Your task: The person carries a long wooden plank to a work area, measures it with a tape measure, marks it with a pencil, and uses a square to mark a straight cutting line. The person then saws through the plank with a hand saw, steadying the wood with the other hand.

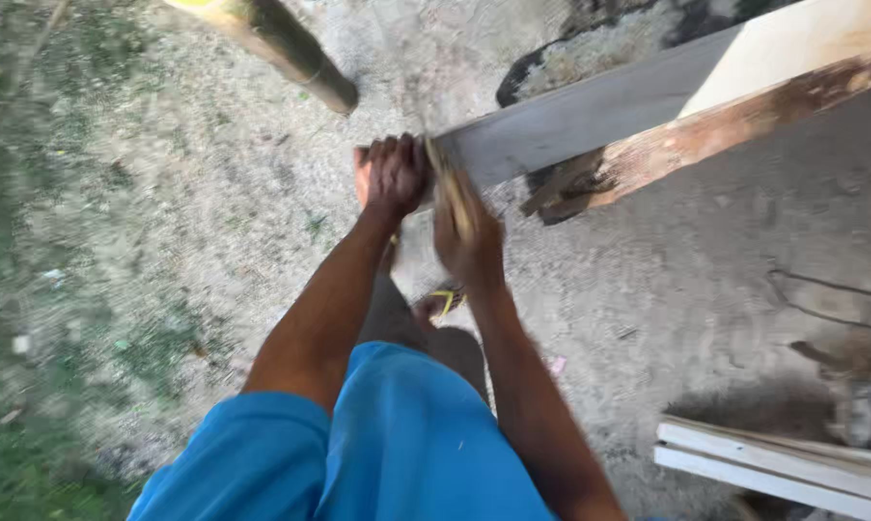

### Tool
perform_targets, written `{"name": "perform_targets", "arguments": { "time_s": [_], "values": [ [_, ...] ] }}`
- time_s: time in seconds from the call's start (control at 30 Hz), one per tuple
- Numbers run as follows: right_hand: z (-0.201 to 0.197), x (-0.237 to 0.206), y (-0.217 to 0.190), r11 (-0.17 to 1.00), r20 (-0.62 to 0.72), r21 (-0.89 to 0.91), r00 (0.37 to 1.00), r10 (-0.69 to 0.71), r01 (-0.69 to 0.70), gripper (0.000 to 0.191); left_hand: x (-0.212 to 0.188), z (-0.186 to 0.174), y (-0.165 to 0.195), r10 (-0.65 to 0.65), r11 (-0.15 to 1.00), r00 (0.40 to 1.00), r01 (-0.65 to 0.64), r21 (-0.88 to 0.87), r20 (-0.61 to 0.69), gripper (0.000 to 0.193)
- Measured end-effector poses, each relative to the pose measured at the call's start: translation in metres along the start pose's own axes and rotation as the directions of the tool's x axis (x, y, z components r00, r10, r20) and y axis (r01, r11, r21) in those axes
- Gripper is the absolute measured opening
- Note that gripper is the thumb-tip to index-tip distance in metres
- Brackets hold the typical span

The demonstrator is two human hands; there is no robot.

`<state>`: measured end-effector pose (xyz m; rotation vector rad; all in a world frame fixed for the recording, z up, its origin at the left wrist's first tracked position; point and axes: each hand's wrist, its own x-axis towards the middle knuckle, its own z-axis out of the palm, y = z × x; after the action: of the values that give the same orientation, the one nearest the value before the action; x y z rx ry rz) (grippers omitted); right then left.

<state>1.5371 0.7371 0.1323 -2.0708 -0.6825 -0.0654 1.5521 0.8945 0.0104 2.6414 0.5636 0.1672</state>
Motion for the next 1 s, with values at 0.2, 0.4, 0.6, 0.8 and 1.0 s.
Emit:
{"name": "perform_targets", "arguments": {
  "time_s": [0.2,0.4,0.6,0.8,1.0],
  "values": [
    [-0.132,-0.107,-0.083,0.921,0.186,-0.045,0.903,0.388,-0.386,0.043,0.004,0.004,0.003,-0.114,0.993,0.991,0.115,-0.002,0.075,0.036],
    [0.031,0.038,0.023,0.979,0.100,0.082,0.979,0.180,-0.188,0.019,0.005,0.022,-0.011,0.039,0.995,0.999,-0.038,0.095,-0.017,0.026],
    [-0.104,-0.087,-0.068,0.960,0.129,0.118,0.963,0.237,-0.252,0.043,0.000,0.011,-0.008,-0.005,1.000,0.999,0.005,0.013,-0.034,0.030],
    [-0.067,-0.054,-0.035,0.999,0.064,-0.013,0.997,0.042,-0.042,0.037,0.003,0.006,0.003,-0.034,0.999,0.998,0.035,0.011,-0.046,0.029],
    [0.015,0.003,0.026,0.998,0.040,0.034,0.998,0.054,-0.056,0.025,0.001,0.000,-0.003,0.017,1.000,0.999,-0.018,0.018,0.039,0.029]
  ]
}}
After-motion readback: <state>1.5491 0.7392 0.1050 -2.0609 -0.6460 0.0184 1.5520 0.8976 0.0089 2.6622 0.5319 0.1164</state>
